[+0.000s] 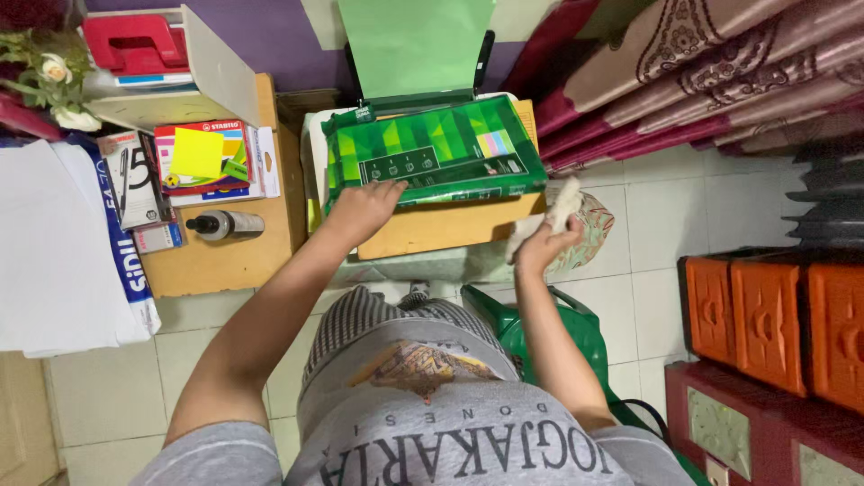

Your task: The person wipes down a printer, a desk surface, and several paper packages with a cloth, then places sheets of paper into the printer and wipes a green plastic chair.

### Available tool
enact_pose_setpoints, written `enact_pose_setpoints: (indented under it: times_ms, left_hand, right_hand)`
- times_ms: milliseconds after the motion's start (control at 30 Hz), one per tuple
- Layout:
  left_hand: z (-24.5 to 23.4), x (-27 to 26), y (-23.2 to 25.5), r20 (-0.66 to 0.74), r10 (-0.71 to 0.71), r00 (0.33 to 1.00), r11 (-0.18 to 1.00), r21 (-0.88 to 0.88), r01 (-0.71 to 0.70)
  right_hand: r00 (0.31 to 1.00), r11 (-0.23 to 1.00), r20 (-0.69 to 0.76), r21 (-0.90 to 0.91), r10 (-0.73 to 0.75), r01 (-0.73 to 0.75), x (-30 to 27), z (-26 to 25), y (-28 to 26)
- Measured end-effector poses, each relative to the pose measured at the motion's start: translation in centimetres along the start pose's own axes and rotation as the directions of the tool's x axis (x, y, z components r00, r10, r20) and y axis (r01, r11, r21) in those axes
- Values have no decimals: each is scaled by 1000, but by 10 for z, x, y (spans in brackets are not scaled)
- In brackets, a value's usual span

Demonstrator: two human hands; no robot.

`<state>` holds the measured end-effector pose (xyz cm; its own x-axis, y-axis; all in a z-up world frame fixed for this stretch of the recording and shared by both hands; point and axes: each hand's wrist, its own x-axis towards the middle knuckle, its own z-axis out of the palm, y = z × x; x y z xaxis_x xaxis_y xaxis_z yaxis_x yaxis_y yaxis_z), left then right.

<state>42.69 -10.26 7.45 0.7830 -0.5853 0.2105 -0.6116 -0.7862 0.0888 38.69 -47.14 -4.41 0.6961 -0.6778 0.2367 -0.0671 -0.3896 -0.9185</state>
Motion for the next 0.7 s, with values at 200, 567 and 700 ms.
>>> enact_pose_setpoints:
  times_ms: [200,567,700]
  left_hand:
    - [-18,-3,-20,-59,-33,998,999,-41,30]
    - [-12,-10,-24,-25,-34,999,987,-155,30]
    - [-24,-2,-23,-34,-27,999,989,-144,22]
  right_hand:
    - [635,847,716,-115,-292,519,-96,74,-82]
    - [874,706,430,-546,-227,451,12,17,-38]
    - [780,694,613,-508,-125,510,-36,55,-47]
